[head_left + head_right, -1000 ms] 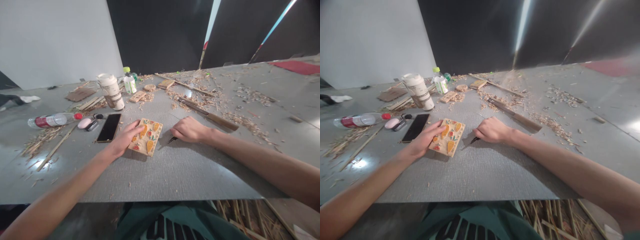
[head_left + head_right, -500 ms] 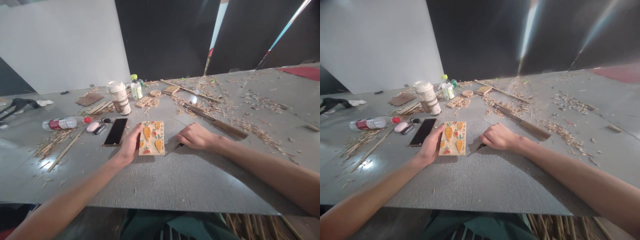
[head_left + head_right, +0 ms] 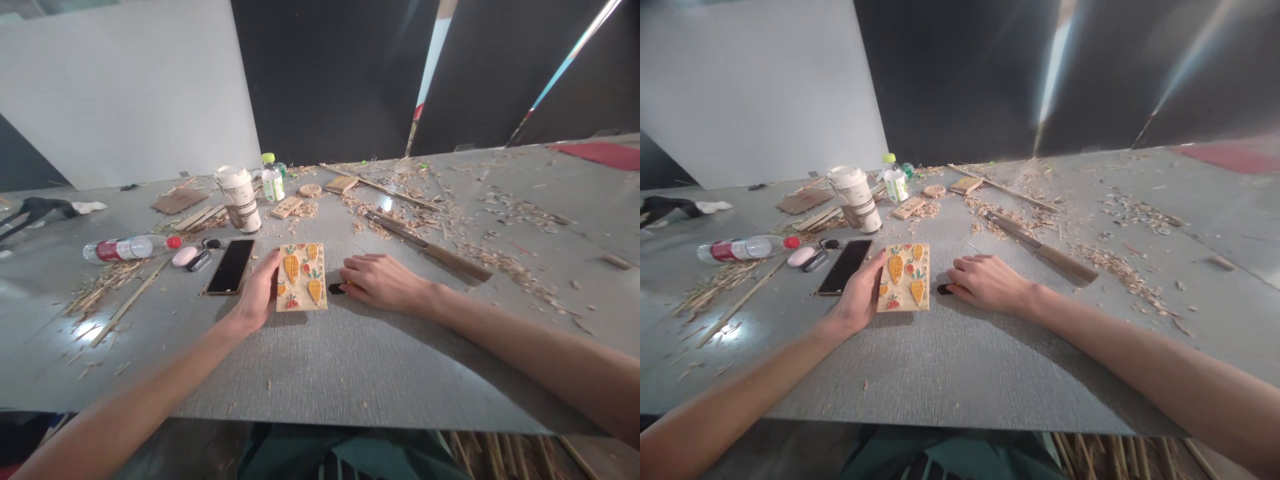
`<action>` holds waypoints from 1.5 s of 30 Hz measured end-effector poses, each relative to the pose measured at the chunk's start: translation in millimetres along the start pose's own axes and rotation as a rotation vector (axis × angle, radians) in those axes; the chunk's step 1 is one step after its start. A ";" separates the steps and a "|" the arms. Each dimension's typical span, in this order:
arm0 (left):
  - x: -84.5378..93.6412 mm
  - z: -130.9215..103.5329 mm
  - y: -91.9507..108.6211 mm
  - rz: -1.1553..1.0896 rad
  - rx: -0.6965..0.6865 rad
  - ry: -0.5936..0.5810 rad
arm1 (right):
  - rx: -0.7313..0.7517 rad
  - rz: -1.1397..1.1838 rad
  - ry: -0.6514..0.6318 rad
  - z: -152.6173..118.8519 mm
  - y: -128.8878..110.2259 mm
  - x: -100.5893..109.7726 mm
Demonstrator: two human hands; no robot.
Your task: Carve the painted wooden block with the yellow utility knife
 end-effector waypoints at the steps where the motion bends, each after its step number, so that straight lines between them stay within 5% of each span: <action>1: 0.4 0.4 -0.2 -0.004 -0.004 0.002 | -0.010 -0.007 0.015 0.1 0.7 0.1; 8: 2.2 2.6 -2.3 -0.040 -0.044 0.018 | -0.368 -0.081 0.160 -10.8 30.4 5.7; 13: 2.1 2.9 -2.5 -0.062 -0.040 0.008 | -0.579 -0.059 0.132 -22.0 54.2 2.8; 32: 6.2 6.4 -3.2 -0.091 -0.095 0.073 | -0.670 -0.096 -0.362 -5.7 44.0 15.7; 45: 8.6 8.4 -0.2 -0.132 -0.144 0.097 | -0.673 -0.160 -0.372 -4.4 42.1 15.5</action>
Point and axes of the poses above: each hand's wrist, its own z-axis towards the middle knuckle, its own x-axis out of the back of the hand, y = z × x, the point moved 1 cm from there along z, towards the middle knuckle, and after that the axes turned 12 degrees about x, right-handed, at the moved point
